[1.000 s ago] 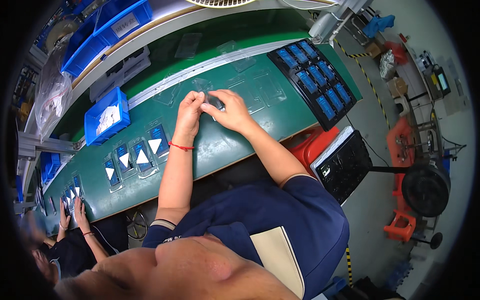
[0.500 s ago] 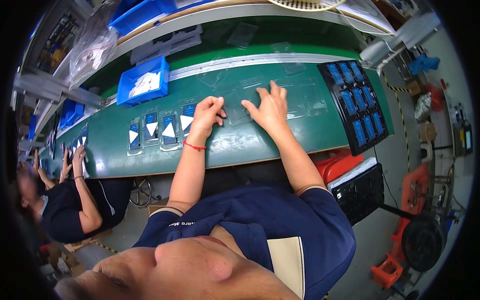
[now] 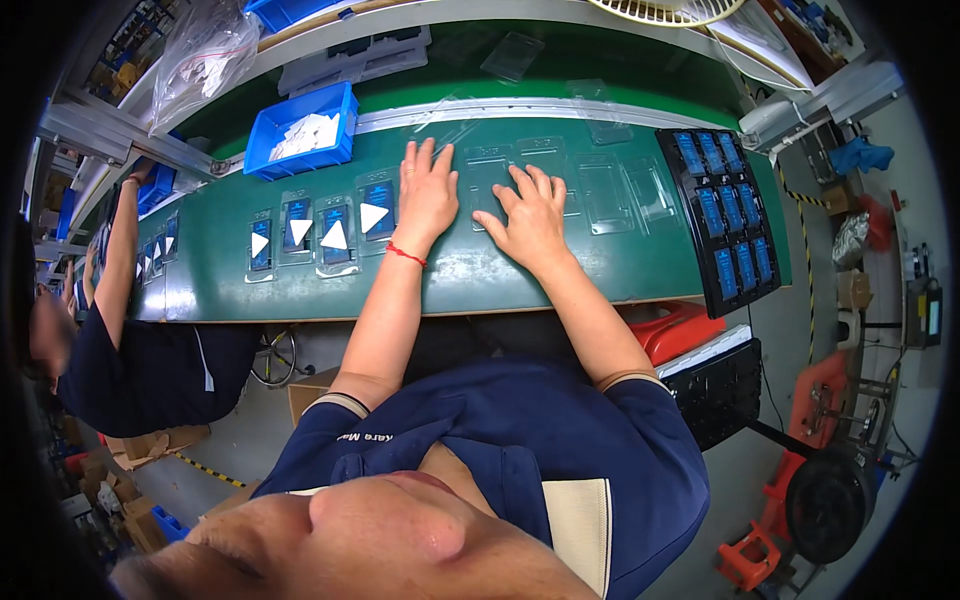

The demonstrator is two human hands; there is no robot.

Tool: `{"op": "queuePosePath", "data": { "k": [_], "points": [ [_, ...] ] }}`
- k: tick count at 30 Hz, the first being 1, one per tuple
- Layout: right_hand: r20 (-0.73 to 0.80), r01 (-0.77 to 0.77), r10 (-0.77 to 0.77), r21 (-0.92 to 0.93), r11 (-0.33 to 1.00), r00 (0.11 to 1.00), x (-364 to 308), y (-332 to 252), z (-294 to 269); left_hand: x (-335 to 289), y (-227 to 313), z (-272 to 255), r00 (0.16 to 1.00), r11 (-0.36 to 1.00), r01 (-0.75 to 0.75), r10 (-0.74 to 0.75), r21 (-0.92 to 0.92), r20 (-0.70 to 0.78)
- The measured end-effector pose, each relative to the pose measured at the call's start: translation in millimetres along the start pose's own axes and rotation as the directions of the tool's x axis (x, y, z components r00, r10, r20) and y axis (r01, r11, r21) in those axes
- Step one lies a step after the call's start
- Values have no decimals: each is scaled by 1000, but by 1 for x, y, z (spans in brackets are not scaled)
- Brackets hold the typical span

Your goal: The person assembles small electronic components into clear plastic packaging at a factory workstation. They place blue rectangular modules and white triangular inserts into the plastic trays, then close the lids. The person repeats this process for multiple units, organizing the finished packages on the table.

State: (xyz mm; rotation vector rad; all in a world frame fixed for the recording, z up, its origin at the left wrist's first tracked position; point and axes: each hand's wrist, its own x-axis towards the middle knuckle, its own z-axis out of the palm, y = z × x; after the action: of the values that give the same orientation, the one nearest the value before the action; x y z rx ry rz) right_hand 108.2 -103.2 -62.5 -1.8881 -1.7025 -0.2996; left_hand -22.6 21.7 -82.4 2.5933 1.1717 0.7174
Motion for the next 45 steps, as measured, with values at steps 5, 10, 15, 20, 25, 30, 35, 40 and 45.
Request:
{"op": "queuePosePath", "data": {
  "k": [5, 10, 15, 20, 25, 30, 35, 40, 45],
  "points": [
    [-12, -67, 67, -3, 998, 998, -8, 8, 3, -11, 0, -9, 987, 997, 63, -69, -46, -147],
    [-45, -125, 125, 2, 992, 991, -10, 14, 7, -17, -11, -18, 977, 996, 73, -80, -43, -197],
    [-44, -193, 193, 0, 981, 980, -9, 14, 4, -14, -23, -22, 973, 993, 114, -120, -44, -194],
    [-152, -187, 180, -31, 982, 972, -14, 20, -15, -8, -20, -17, 994, 978, 38, -59, -207, -96],
    [-186, -227, 196, -159, 961, 963, -30, 55, -44, -14, -24, -16, 993, 931, -73, 103, -358, 64],
    [-234, -241, 171, -317, 917, 957, -61, 84, -57, -28, -1, -41, 964, 975, -140, 94, -176, -248],
    [-238, -383, 301, -503, 775, 923, -79, 113, -58, -94, -1, -95, 876, 872, 444, -372, 209, -308],
    [-55, -551, 623, -530, 644, 780, -61, 106, -53, -116, -43, -93, 852, 826, 522, -492, 214, -179],
    [-15, -567, 632, -459, 684, 775, -57, 101, -57, -107, -80, -108, 911, 888, 413, -401, 202, -102]
  ]
}}
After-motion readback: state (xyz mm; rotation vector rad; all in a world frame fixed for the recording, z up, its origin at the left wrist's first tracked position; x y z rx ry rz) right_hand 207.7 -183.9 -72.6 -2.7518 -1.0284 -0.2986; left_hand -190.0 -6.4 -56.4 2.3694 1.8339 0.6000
